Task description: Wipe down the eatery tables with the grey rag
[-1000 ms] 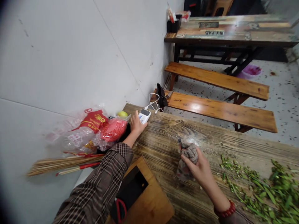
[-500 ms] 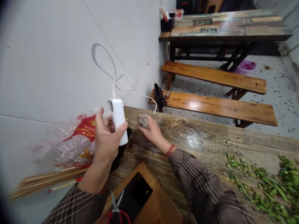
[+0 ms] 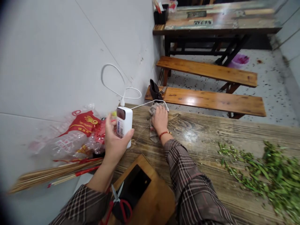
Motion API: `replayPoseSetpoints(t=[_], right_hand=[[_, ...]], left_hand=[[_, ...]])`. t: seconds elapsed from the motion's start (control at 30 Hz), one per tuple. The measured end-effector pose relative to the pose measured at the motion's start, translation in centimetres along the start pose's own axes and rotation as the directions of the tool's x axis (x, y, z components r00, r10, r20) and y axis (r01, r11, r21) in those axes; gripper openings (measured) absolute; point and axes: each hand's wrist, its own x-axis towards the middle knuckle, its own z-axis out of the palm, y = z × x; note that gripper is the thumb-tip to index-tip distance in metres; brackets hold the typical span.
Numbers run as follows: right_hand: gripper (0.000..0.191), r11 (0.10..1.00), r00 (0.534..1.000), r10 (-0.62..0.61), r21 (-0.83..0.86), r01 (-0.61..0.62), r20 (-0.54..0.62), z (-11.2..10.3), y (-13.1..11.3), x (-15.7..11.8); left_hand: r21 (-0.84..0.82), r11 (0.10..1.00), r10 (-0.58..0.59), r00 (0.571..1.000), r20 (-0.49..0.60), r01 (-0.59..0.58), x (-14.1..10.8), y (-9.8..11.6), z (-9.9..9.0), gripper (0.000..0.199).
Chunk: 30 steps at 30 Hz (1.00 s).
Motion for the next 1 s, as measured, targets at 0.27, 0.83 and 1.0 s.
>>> replayPoseSetpoints(t=[0.27, 0.83, 1.0], right_hand=[[0.042, 0.968, 0.944, 0.238, -0.020, -0.249, -0.229, -14.8, 14.3, -17.5], [0.061, 0.989, 0.975, -0.112, 0.113, 0.092, 0.190, -8.0, 5.8, -18.6], [0.056, 0.971, 0.967, 0.238, 0.023, -0.237, -0.089, -16.3, 13.5, -23.7]], left_hand=[[0.132, 0.991, -0.023, 0.994, 0.105, 0.009, -1.1, -3.2, 4.6, 0.097], [0.577, 0.764, -0.340, 0.940, -0.023, 0.291, -0.9, -8.1, 8.4, 0.099], [0.595, 0.751, -0.356, 0.935, 0.000, 0.286, -0.2, -8.7, 8.4, 0.102]])
